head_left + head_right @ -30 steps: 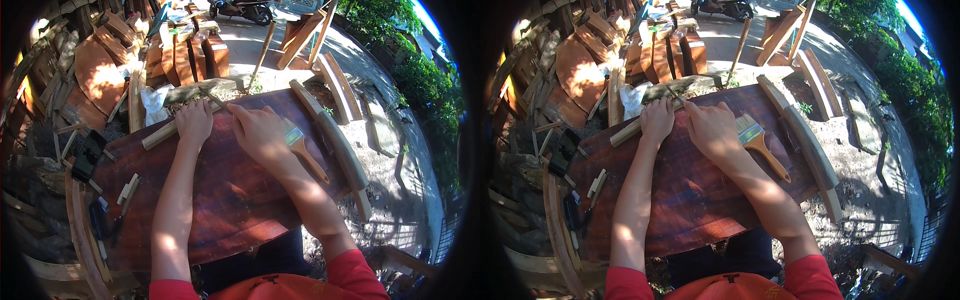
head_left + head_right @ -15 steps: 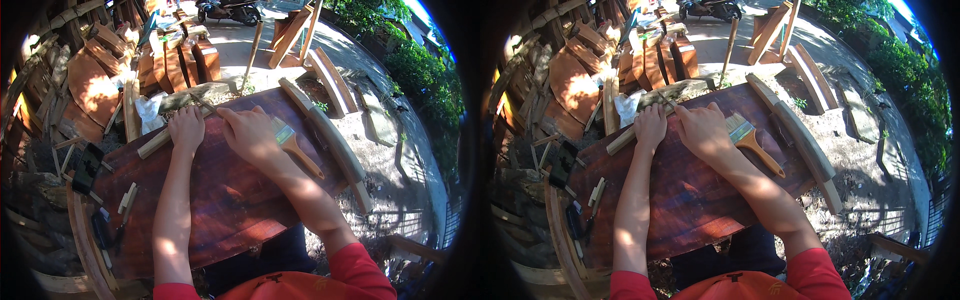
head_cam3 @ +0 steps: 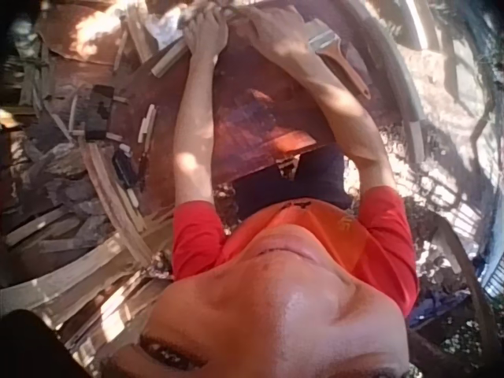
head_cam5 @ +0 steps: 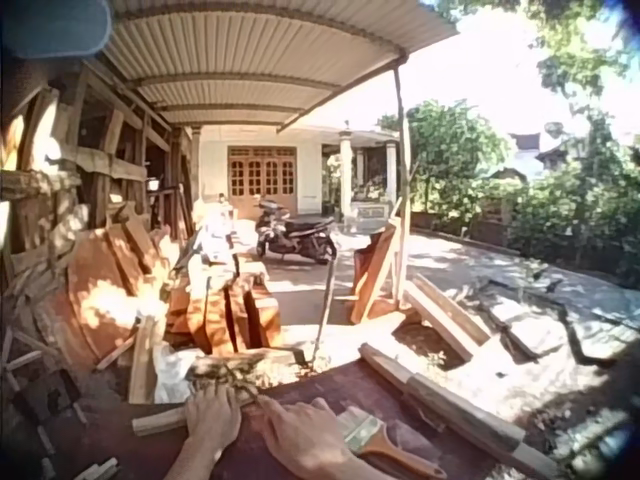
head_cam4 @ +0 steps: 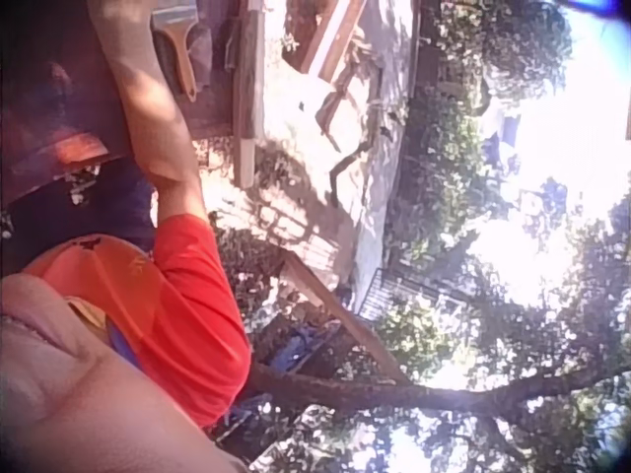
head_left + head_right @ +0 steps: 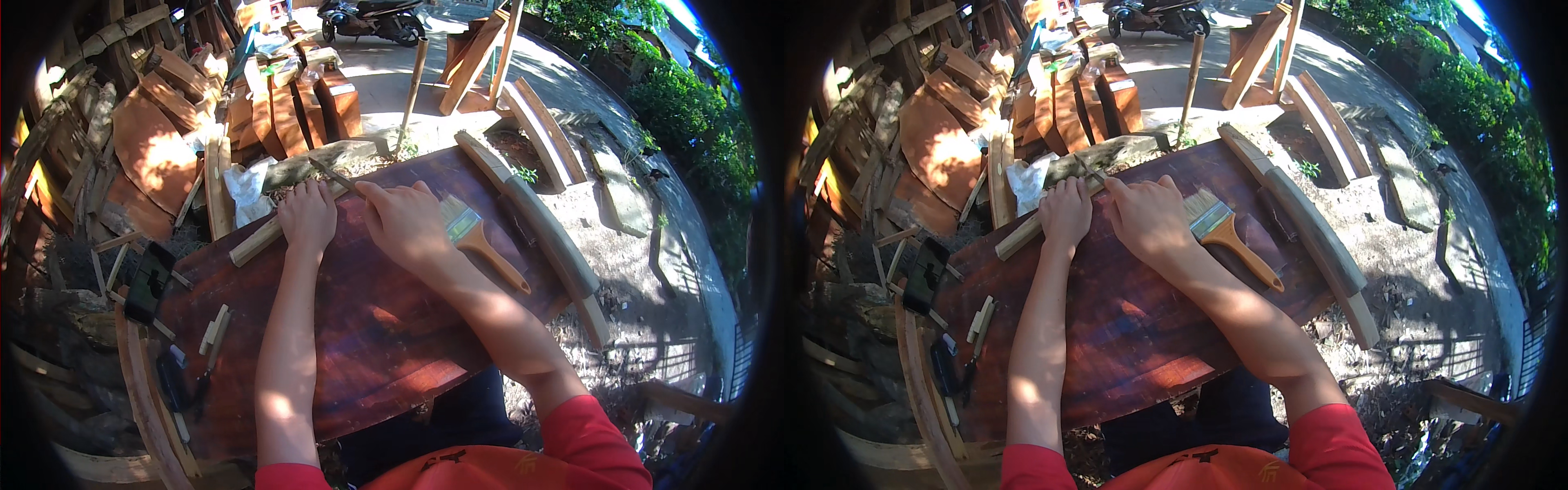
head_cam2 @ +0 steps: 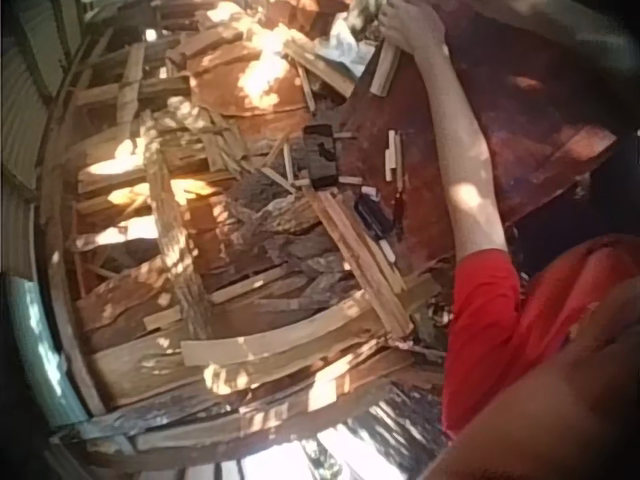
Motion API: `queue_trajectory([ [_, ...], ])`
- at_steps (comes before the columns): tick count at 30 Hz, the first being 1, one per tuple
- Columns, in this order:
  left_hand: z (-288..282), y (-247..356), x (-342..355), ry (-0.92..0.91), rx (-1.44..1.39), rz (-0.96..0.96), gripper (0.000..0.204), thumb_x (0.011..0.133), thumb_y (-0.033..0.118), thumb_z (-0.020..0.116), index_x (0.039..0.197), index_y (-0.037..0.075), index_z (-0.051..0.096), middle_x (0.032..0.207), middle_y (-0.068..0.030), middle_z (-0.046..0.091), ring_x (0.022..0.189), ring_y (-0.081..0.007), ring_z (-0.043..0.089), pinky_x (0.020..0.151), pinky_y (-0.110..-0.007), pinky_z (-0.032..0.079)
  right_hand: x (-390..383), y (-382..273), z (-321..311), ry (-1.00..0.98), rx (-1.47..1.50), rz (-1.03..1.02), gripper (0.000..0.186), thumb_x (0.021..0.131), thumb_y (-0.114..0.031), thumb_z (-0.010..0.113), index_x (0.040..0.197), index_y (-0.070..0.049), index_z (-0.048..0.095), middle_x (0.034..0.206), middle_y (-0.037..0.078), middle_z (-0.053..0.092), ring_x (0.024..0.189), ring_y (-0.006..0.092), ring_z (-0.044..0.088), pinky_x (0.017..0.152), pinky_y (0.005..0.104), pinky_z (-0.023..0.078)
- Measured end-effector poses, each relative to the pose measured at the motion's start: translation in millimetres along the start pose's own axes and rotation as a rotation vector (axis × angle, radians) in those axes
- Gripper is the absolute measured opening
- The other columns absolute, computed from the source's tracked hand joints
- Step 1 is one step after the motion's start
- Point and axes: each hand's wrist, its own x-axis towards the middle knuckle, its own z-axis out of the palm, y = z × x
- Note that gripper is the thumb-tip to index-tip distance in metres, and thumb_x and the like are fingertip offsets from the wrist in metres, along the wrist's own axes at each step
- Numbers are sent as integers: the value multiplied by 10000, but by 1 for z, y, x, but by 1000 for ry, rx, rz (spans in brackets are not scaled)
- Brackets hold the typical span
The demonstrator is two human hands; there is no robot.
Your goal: Brushing dust off a wooden handle and then filing it down in a workshop.
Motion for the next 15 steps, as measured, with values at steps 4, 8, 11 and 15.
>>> queue_trajectory([
  [4,-1,1,0,-10,14,-17,399,1087,328,394,1019,46,668,1022,-167,722,991,-365,686,897,-507,511,0,-3,-3,8,1,15,272,976,-173,576,1210,-92,690,792,113,729,786,286,704,790,437,454],
  [8,0,3,0,35,30,-51,387,1075,316,412,1019,45,683,1010,-166,728,989,-350,694,897,-491,509,-1,-6,-5,14,-22,-27,265,952,-156,602,1185,-92,709,756,106,722,738,281,696,782,424,452],
  [11,0,2,-1,46,47,-47,381,1073,314,422,995,52,687,990,-160,724,971,-341,696,879,-489,510,-2,-9,-6,126,16,-77,262,946,-152,614,1180,-91,713,744,103,721,719,281,690,782,422,451],
  [15,0,1,-2,80,54,-27,379,1072,319,427,971,60,685,965,-150,720,942,-348,695,867,-491,509,-1,-8,-6,24,-40,-69,275,935,-157,627,1190,-105,714,747,97,726,710,280,688,779,416,449],
])
